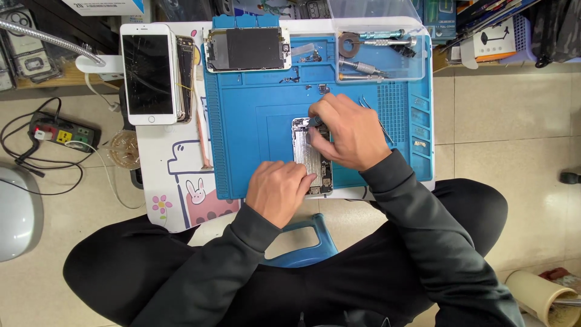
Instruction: The recorder is disassembling and repairing internal components of a mobile phone at a repair bench.
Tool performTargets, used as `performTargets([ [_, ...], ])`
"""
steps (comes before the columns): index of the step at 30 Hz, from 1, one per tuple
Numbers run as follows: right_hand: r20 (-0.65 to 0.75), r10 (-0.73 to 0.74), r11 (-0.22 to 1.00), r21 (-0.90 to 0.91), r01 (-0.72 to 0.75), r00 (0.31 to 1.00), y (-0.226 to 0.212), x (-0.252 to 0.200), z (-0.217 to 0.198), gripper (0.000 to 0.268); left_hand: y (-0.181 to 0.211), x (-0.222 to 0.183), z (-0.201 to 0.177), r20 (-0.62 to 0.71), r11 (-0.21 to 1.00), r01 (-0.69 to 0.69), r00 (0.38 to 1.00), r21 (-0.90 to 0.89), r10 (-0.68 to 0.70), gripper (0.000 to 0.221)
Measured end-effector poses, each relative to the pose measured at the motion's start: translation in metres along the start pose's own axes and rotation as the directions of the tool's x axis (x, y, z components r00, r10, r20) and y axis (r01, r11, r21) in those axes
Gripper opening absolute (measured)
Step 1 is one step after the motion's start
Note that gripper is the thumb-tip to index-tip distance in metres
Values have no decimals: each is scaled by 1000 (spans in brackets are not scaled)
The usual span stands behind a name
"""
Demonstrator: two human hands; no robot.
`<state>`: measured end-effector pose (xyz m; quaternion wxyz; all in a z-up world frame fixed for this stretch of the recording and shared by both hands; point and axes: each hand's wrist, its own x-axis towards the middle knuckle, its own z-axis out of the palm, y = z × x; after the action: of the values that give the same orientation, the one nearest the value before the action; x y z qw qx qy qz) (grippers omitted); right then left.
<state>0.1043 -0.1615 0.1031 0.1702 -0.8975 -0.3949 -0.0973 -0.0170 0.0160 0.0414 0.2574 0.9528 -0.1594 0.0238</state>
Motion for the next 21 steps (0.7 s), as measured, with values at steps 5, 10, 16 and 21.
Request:
performTargets([
  [5, 8, -5, 1000, -9, 5, 1000, -6, -1, 1, 11, 30, 9, -34, 132, 932, -170, 966, -320, 221, 31],
  [10, 29, 10, 998, 54, -11, 1000, -8, -4, 3, 12, 50, -3, -28, 109, 787, -247, 923, -565, 368, 22],
  [16, -4, 15, 998, -59, -15, 1000, -3, -5, 5, 10, 41, 0, -33, 51, 784, -296, 922, -546, 384, 24],
  [21, -51, 26, 997, 70, -23, 998, -10, 3, -11, 20, 93, 8, -145, -12, 851, -279, 952, -444, 306, 15],
])
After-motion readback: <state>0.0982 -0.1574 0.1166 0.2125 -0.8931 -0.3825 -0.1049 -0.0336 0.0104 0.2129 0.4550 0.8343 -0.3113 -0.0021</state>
